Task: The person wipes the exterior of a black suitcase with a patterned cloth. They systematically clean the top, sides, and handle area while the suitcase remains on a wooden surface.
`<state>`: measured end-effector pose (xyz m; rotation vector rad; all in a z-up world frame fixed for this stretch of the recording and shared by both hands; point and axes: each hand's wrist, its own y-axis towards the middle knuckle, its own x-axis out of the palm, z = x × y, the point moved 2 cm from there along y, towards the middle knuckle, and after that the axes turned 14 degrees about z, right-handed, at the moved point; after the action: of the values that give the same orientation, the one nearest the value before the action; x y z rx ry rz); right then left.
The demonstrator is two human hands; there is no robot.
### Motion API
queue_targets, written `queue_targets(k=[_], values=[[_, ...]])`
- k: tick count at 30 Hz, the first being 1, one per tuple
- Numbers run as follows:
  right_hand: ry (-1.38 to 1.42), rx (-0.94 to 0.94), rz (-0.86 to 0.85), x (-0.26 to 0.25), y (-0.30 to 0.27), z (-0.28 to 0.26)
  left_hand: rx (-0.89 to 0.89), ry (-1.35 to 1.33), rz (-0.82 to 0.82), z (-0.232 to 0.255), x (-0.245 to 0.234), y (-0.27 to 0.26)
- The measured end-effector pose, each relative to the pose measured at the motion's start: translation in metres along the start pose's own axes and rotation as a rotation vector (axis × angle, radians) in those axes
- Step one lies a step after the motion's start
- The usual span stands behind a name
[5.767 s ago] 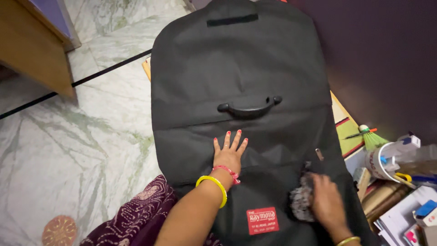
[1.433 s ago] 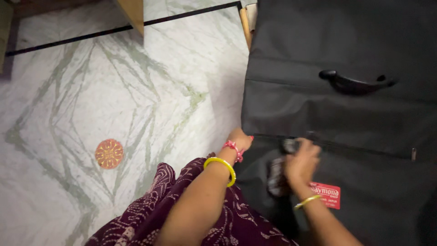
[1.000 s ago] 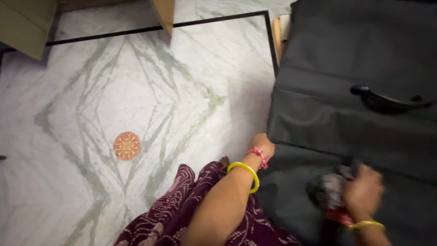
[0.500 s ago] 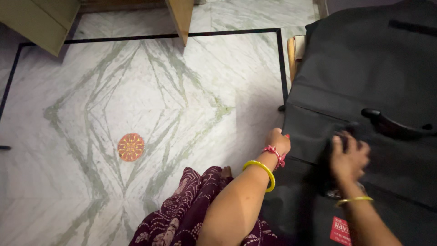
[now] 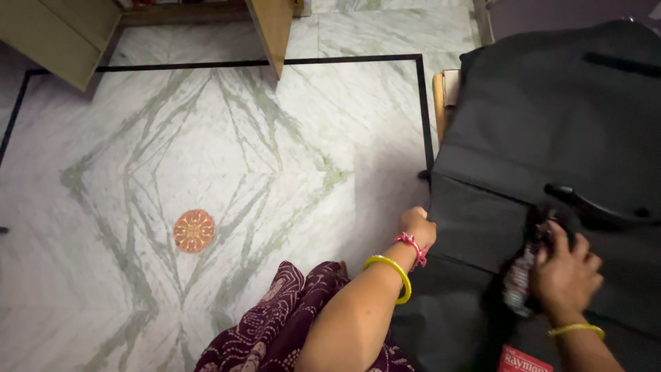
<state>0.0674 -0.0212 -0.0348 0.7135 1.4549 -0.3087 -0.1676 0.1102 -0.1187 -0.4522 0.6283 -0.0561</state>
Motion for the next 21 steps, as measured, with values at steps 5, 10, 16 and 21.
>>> queue_targets(k=[5,10,16,21], values=[[0.232,0.315,0.047,-0.006,-0.004,-0.037,0.047,0.041,-0.001,-0.01,0.019,0.014],[0.331,0.04,0.032,-0.011,-0.024,-0.121,-0.035,0.004,-0.081,-0.001,0.004,0.009],[0.01,-0.169,-0.016,-0.03,-0.022,-0.126,0.035,0.13,-0.13,0.0,0.003,0.013],[0.033,0.075,-0.004,-0.028,-0.007,-0.061,-0.04,0.189,-0.145,-0.005,0.002,0.016]])
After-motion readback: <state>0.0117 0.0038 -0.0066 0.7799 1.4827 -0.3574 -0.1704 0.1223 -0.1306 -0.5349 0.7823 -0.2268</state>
